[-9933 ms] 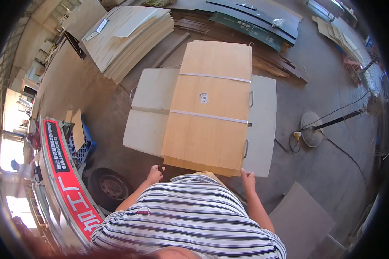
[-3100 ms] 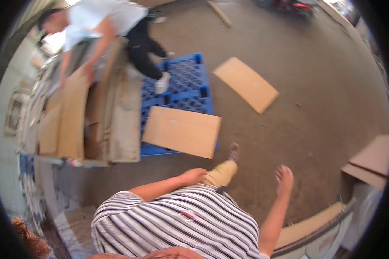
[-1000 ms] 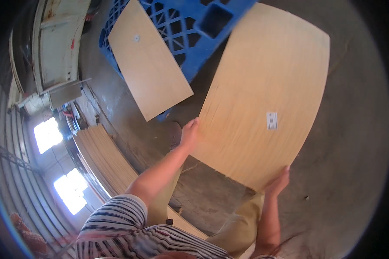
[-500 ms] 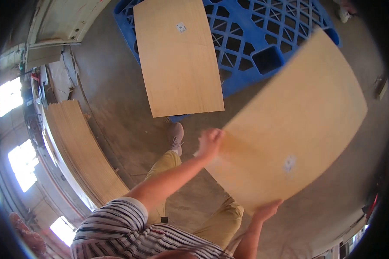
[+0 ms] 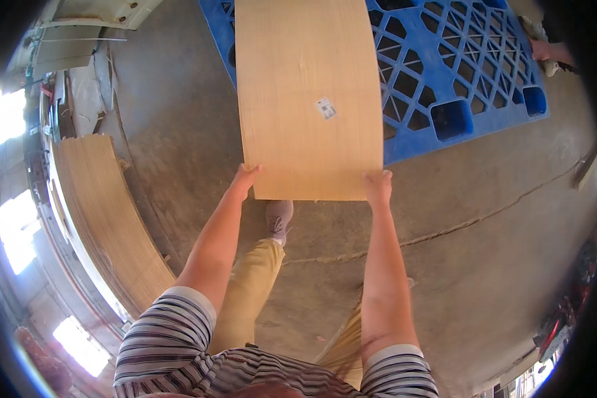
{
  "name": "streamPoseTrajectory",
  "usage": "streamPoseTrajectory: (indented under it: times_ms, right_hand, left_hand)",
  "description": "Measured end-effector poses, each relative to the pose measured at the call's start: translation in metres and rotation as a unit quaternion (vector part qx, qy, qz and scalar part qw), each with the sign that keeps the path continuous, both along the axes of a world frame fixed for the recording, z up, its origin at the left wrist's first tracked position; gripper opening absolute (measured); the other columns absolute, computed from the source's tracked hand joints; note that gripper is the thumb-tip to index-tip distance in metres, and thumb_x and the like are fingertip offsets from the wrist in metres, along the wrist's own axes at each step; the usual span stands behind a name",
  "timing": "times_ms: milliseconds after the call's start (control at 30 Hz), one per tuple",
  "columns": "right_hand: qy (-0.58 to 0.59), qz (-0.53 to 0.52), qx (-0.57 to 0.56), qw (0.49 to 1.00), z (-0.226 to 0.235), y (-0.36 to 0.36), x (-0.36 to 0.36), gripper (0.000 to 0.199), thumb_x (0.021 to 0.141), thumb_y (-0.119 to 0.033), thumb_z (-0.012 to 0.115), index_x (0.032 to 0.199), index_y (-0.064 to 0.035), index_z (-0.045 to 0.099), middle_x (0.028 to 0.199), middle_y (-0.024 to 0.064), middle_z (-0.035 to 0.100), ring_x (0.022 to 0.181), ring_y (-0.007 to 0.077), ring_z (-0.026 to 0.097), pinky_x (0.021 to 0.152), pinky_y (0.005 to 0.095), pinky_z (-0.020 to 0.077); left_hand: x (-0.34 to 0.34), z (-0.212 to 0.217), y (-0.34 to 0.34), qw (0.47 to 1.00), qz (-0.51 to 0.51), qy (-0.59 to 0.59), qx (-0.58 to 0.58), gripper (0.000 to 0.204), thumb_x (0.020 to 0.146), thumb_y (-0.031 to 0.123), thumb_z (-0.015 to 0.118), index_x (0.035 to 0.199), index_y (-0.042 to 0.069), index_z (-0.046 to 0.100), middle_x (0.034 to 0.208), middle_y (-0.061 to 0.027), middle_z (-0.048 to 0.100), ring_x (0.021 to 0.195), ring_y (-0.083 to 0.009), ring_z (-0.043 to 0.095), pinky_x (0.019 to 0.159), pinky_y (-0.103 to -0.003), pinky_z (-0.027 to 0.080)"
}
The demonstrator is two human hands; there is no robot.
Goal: The person stacks wooden boards in the bed of a truck, closes the tailgate, and secures the load by threading and tightening orange straps across the boards by hand.
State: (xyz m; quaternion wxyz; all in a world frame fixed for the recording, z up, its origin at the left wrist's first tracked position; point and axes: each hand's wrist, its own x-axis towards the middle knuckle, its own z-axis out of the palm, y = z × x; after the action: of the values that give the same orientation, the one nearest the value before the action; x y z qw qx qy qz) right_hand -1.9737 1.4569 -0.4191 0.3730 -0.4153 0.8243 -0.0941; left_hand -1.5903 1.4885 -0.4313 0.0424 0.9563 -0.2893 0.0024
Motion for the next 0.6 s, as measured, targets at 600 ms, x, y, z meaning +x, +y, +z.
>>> streamPoseTrajectory:
  times_ms: [600]
  right_hand:
    - [-0.074,0.013,-0.047,0.996,0.356,0.106,-0.001,0.034,0.094,-0.03,0.051,0.085,0.0025,0.056,0.073,0.0242,0.06,0.066,0.0339,0.059,0.06,0.0464,0.0443]
  left_hand:
    - [0.047,0.361,0.04,0.699,0.006,0.713,-0.057,0.031,0.082,0.027,0.077,0.091,0.001,0.063,0.08,-0.0019,0.064,0.072,-0.0092,0.057,0.062,-0.029,0.05]
